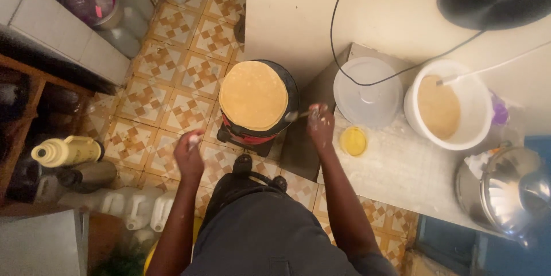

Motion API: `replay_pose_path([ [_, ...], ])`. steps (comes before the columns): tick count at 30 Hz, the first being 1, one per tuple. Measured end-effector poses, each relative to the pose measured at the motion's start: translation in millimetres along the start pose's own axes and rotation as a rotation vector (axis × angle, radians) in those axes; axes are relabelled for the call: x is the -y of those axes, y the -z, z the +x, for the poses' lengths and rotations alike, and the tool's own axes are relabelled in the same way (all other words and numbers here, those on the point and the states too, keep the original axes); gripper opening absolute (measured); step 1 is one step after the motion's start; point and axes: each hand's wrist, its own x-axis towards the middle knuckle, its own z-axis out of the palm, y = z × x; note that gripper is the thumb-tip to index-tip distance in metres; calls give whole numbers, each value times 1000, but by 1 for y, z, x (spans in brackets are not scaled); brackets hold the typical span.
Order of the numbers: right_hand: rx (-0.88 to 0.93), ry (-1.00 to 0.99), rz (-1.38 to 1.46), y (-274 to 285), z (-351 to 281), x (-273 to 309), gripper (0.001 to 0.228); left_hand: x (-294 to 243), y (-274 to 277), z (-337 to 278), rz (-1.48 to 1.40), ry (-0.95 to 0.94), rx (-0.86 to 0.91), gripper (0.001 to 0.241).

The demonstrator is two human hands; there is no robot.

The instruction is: Preparing and cooking thin flatbreads or crepes on a circular griddle using batter and a spoon for spreading.

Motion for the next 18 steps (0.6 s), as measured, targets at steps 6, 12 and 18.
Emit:
replay_pose_path([
  [6,518,-407,482,76,29,66,30,1,-84,35,-225,432,474,30],
  [12,261,-1261,1609,38,44,89,20,30,-163,55,652,216,1040,54],
  [18,209,-631,1121,31,101,89,36,65,-183,82,819,-255,1091,44],
])
